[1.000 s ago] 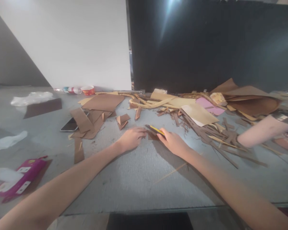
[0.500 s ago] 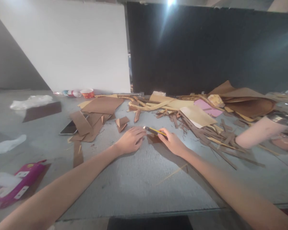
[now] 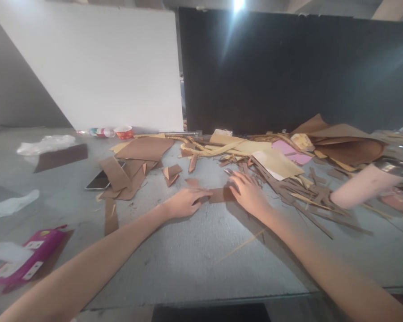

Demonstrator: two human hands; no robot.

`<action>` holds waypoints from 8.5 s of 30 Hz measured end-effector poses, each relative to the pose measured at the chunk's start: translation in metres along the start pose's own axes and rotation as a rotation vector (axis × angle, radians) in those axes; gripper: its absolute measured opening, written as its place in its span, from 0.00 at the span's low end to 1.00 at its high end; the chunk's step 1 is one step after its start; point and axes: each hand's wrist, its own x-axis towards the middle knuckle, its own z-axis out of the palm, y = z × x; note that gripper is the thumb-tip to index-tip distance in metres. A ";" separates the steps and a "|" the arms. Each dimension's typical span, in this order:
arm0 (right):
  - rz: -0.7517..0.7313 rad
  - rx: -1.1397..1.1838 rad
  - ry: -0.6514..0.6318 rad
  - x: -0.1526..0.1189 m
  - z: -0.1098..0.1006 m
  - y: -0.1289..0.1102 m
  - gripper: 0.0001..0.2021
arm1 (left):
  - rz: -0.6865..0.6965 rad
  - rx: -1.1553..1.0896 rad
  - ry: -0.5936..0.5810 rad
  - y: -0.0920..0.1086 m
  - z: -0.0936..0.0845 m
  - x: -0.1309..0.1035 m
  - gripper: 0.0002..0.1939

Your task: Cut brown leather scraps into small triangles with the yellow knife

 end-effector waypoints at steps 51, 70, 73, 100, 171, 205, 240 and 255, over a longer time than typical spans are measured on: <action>0.042 0.402 -0.102 -0.004 0.019 -0.034 0.08 | 0.022 -0.056 0.017 0.000 0.002 0.002 0.38; 0.111 0.126 -0.100 -0.002 0.024 -0.040 0.10 | 0.078 -0.078 -0.013 -0.001 0.002 0.006 0.39; 0.117 0.109 -0.118 -0.001 0.021 -0.041 0.10 | 0.077 -0.090 -0.012 -0.001 0.001 0.007 0.39; 0.154 0.055 -0.168 0.004 0.014 -0.044 0.08 | 0.042 0.126 -0.048 0.004 0.007 0.009 0.34; -0.170 -0.096 -0.413 -0.009 -0.017 -0.039 0.18 | 0.011 0.221 -0.021 0.032 0.019 0.012 0.25; 0.259 -0.259 -0.105 0.008 0.000 0.045 0.11 | -0.047 0.411 -0.086 0.012 0.006 0.006 0.25; -0.038 -0.144 -0.379 -0.023 -0.013 -0.073 0.30 | -0.041 0.394 -0.008 0.004 -0.002 0.008 0.20; -0.016 -0.100 -0.383 -0.012 -0.004 -0.077 0.31 | -0.043 0.424 -0.028 0.007 -0.005 0.010 0.17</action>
